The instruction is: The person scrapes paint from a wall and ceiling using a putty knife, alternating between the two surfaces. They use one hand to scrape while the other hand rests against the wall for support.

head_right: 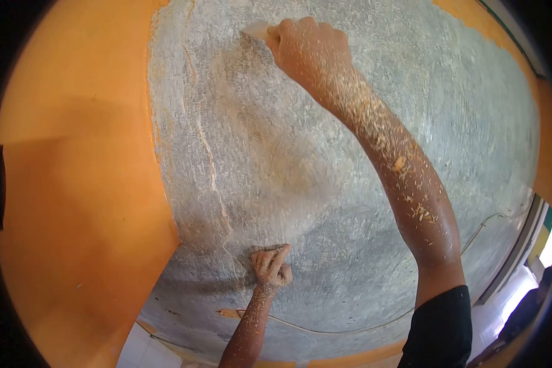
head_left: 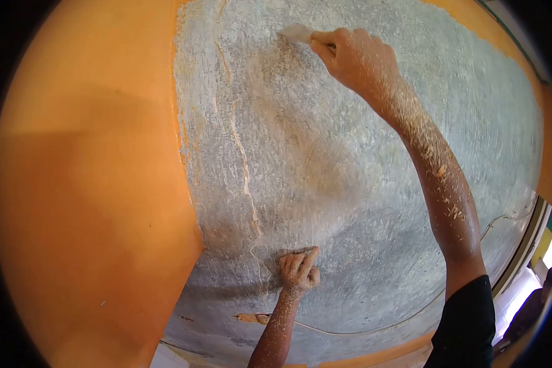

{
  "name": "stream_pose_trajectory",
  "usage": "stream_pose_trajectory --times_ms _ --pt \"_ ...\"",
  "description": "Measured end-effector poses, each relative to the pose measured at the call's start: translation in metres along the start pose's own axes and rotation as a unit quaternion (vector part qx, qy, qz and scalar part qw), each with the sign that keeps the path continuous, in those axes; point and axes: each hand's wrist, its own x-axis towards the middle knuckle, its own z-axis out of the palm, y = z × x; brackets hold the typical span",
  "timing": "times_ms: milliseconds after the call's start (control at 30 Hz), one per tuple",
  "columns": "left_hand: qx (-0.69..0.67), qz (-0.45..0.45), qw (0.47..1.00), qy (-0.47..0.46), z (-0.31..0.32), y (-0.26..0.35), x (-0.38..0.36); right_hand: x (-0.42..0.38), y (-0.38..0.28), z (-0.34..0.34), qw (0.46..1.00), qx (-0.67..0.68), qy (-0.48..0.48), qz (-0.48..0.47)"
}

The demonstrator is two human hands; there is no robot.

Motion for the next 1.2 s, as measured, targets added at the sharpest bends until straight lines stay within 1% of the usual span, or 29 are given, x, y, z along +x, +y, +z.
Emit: stream_pose_trajectory --times_ms 33,133,333,433,467,567,667,767,867,967,1067,1167,1200 --pt "-0.001 -0.003 1.0 -0.004 0.0 0.0 0.0 0.001 0.002 -0.001 1.0 0.01 -0.011 0.004" --pt "-0.004 -0.005 1.0 -0.015 -0.004 0.002 -0.003 -0.005 -0.002 -0.005 0.999 -0.035 -0.012 0.007" --pt "-0.004 0.004 1.0 -0.001 0.001 0.002 0.001 -0.002 -0.006 -0.006 0.999 0.021 -0.025 0.023" --pt "0.0 0.009 1.0 -0.01 -0.004 0.0 0.0 -0.018 -0.018 -0.011 0.998 -0.025 -0.054 0.025" --pt "0.0 0.008 1.0 -0.009 -0.003 0.001 0.0 -0.022 -0.018 -0.009 0.999 -0.033 -0.025 0.025" --pt "-0.008 0.003 1.0 -0.015 -0.001 0.0 -0.002 -0.012 -0.015 -0.013 0.996 0.031 -0.067 0.049" --pt "-0.002 0.005 1.0 -0.01 0.0 0.0 -0.002 -0.003 -0.017 -0.007 0.999 0.009 -0.024 0.032" --pt "0.0 0.009 1.0 0.0 -0.001 0.0 -0.001 -0.012 -0.022 0.001 0.998 -0.054 -0.013 0.012" --pt "-0.008 -0.003 1.0 -0.021 -0.001 -0.001 -0.004 -0.008 -0.029 0.006 0.998 -0.058 -0.021 0.006" --pt "0.001 0.005 1.0 -0.014 -0.002 0.001 -0.001 -0.005 -0.03 0.004 0.998 -0.065 0.022 -0.002" --pt "0.005 0.005 1.0 -0.011 -0.001 0.001 -0.003 -0.013 -0.033 0.005 0.998 -0.061 -0.008 0.002" --pt "0.004 0.0 1.0 -0.019 -0.001 0.0 -0.004 0.001 -0.034 0.011 0.999 -0.022 -0.029 0.002" --pt "0.001 -0.001 1.0 -0.021 -0.001 0.001 -0.004 0.001 -0.034 0.014 1.0 -0.028 -0.008 -0.009"
